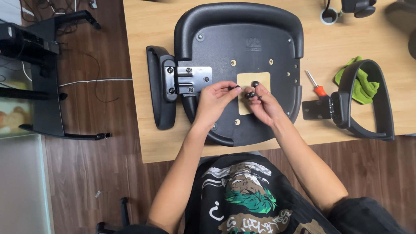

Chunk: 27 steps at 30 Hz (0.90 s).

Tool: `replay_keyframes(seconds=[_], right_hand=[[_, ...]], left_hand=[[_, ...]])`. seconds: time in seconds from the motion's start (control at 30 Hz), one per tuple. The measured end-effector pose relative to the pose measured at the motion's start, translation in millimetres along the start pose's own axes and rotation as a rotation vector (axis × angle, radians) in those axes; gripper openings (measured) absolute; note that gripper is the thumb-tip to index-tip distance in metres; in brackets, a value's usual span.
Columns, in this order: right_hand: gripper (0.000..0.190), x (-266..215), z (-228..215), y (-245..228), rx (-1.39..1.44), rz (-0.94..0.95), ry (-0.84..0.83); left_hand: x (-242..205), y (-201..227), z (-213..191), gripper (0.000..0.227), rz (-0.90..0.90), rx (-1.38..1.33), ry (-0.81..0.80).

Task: The person attaches an armrest mounting bracket to the underside of a chair seat, aligns the bracket, inserts screws by hand, and tightens them with a screwdriver, then positions the armrest against the bracket.

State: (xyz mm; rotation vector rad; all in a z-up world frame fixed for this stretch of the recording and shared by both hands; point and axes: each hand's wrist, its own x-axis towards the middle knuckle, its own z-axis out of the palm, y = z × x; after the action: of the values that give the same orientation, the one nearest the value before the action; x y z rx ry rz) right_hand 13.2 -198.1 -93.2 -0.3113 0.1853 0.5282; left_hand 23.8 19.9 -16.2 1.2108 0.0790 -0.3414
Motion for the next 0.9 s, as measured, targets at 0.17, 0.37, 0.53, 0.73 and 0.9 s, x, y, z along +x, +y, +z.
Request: replay_keyframes(seconds=[0.17,0.37,0.53,0.73,0.9], right_hand=[[0.010,-8.4,-7.7,-14.2,0.075,-0.071,-0.032],[0.011,-17.1,-16.8,-29.4,0.114,-0.133,-0.066],[0.010,-23.9,-23.0,-41.7,0.108,-0.173,-0.042],[0.010,-32.7,-31.7,-62.9,0.194,-0.156,-0.075],[0.013,-43.9,-47.8,-90.4,0.211,-0.224,0.011]], left_hand=[[-0.9,-5.0,16.7,0.025,-0.049,0.171,0.018],[4.4,-22.4,39.0,0.025,-0.034,0.266,-0.023],[14.5,-33.3,51.5,0.026,-0.042,0.272,-0.030],[35.5,-39.5,71.6,0.025,-0.033,0.312,-0.014],[81.4,-47.3,109.3,0.022,0.090,0.456,-0.038]])
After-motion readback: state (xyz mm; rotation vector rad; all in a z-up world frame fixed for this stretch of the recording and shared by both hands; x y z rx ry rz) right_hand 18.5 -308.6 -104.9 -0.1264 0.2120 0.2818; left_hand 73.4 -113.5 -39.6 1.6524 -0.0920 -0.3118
